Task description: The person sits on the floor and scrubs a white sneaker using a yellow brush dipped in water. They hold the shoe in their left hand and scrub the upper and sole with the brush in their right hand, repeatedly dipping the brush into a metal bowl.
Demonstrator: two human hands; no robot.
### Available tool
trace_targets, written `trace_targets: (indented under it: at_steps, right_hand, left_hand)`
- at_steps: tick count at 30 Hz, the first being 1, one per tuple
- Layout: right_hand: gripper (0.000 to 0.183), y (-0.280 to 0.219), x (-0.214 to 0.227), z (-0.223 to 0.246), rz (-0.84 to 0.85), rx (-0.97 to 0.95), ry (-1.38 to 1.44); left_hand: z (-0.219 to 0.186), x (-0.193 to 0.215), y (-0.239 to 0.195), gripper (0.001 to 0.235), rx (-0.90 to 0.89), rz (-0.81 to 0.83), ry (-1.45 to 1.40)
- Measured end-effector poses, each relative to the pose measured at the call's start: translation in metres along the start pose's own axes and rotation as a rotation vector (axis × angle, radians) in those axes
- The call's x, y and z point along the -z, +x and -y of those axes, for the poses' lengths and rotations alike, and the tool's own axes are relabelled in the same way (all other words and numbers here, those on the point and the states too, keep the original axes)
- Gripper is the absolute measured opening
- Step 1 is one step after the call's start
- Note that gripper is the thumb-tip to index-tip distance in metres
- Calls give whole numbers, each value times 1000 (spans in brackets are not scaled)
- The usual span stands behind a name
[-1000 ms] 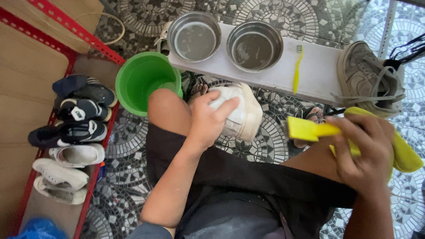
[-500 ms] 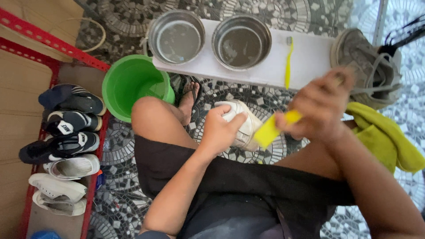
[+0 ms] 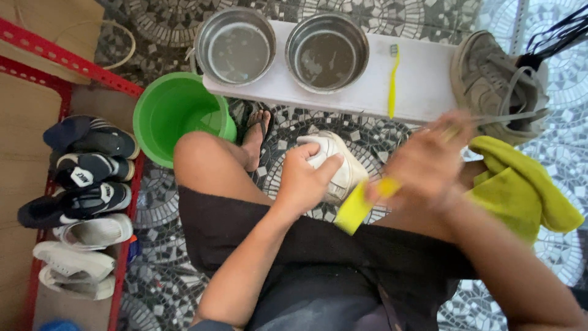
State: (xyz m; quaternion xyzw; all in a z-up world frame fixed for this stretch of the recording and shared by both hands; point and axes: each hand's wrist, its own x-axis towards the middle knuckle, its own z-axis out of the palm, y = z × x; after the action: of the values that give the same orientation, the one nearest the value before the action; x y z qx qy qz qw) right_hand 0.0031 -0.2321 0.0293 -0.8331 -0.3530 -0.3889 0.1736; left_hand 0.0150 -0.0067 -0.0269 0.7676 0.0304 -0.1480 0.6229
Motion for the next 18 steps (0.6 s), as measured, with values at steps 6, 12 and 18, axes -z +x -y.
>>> trace_targets:
  at_steps: [6,12,18]
  right_hand:
    - [63,-37,-6,-42,285,211,-846]
    - [38,-16,-3,-18,58,-2,80]
    - [43,-3,-2,0,29,-37,14]
  left_hand:
    - [-3,2,-6,54,75,30,6]
    - [9,-9,-9,59,-12,20,19]
    - [15,-12,-12,55,37,23,14]
